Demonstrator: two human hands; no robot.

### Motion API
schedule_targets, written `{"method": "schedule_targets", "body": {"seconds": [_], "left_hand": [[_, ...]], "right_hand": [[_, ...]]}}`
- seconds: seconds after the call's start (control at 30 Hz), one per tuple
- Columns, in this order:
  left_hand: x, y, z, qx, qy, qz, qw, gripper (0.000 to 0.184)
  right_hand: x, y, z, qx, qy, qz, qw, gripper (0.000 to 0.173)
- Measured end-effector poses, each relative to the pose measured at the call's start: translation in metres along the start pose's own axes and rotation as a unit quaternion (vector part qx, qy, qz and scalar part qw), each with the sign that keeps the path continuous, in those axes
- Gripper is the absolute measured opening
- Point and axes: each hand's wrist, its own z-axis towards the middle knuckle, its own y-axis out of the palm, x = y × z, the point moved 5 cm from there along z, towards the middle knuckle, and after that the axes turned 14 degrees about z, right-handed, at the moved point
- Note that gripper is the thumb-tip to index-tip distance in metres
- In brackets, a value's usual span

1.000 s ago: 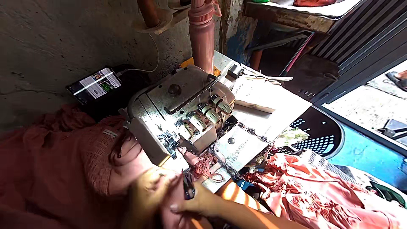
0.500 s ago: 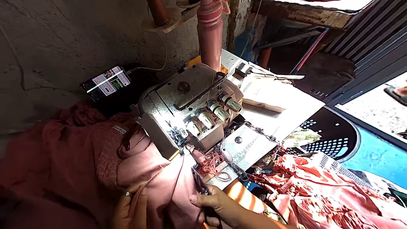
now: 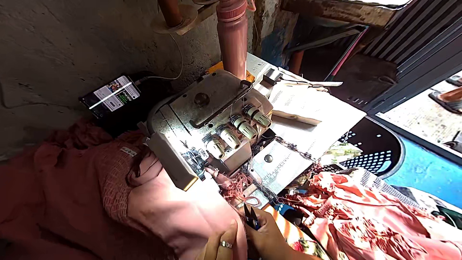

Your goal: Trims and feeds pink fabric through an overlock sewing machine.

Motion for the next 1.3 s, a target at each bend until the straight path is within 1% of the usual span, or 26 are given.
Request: {"method": "schedule_targets", "body": {"seconds": [0.1, 0.17, 0.23, 0.3, 0.33, 0.4, 0.43, 0.47, 0.53, 0.6, 0.63, 0.7, 0.87, 0.97, 1.1, 1.17, 1.23, 1.3], "left_hand": [[-0.006, 0.006, 0.014, 0.006, -0.009, 0.028, 1.0, 0.022], [-0.018, 0.013, 0.023, 0.036, 0.015, 0.03, 0.999, 0.023], [-0.046, 0.018, 0.035, 0.052, 0.048, -0.024, 0.997, 0.024], [-0.081, 0.018, 0.053, 0.051, 0.04, -0.124, 0.99, 0.025], [-0.098, 0.017, 0.062, 0.053, 0.028, -0.148, 0.987, 0.023], [-0.125, 0.016, 0.07, 0.058, 0.023, -0.149, 0.987, 0.02], [-0.125, 0.013, 0.068, 0.07, 0.032, -0.138, 0.987, 0.021], [-0.115, 0.007, 0.063, 0.081, 0.05, -0.121, 0.988, 0.022], [-0.084, -0.004, 0.043, 0.081, 0.089, -0.067, 0.99, 0.025], [-0.057, -0.004, 0.025, 0.097, 0.114, -0.001, 0.989, 0.023], [-0.051, 0.0, 0.018, 0.107, 0.124, 0.025, 0.986, 0.02], [-0.049, 0.009, 0.009, 0.11, 0.127, 0.049, 0.985, 0.019], [-0.046, 0.015, 0.002, 0.106, 0.103, 0.068, 0.987, 0.019], [-0.048, 0.018, 0.001, 0.11, 0.078, 0.042, 0.99, 0.02], [-0.058, 0.025, -0.001, 0.105, 0.017, -0.107, 0.989, 0.013], [-0.06, 0.027, -0.002, 0.11, 0.003, -0.145, 0.983, 0.011], [-0.059, 0.028, -0.002, 0.109, 0.009, -0.141, 0.984, 0.012], [-0.054, 0.026, -0.002, 0.109, 0.024, -0.093, 0.989, 0.013]], "right_hand": [[0.0, 0.003, 0.02, 0.001, -0.023, -0.035, 0.999, 0.007], [0.003, 0.007, 0.031, 0.004, -0.024, -0.029, 0.999, 0.008], [0.004, 0.011, 0.037, 0.006, -0.018, -0.002, 1.0, 0.005], [0.002, 0.015, 0.037, 0.007, -0.002, 0.02, 1.0, 0.007], [0.002, 0.016, 0.035, 0.004, 0.016, 0.031, 0.999, 0.008], [0.005, 0.018, 0.028, -0.001, 0.054, 0.037, 0.998, 0.008], [0.006, 0.016, 0.026, -0.004, 0.065, 0.038, 0.997, 0.008], [0.006, 0.014, 0.025, -0.005, 0.068, 0.038, 0.997, 0.007], [0.007, 0.01, 0.022, -0.004, 0.061, 0.031, 0.998, 0.008], [0.006, 0.008, 0.019, -0.01, 0.042, 0.015, 0.999, 0.006], [0.005, 0.008, 0.018, -0.012, 0.034, 0.006, 0.999, 0.005], [0.005, 0.006, 0.017, -0.022, 0.023, -0.006, 0.999, 0.006], [0.001, 0.003, 0.015, -0.042, 0.007, -0.027, 0.999, 0.004], [-0.002, 0.003, 0.015, -0.048, -0.006, -0.036, 0.998, 0.007], [0.0, 0.002, 0.015, -0.055, -0.011, -0.036, 0.998, 0.008], [0.001, 0.002, 0.015, -0.054, -0.009, -0.037, 0.998, 0.008], [0.0, 0.003, 0.014, -0.054, -0.008, -0.037, 0.998, 0.008], [-0.001, 0.003, 0.014, -0.061, -0.019, -0.041, 0.997, 0.009]]}}
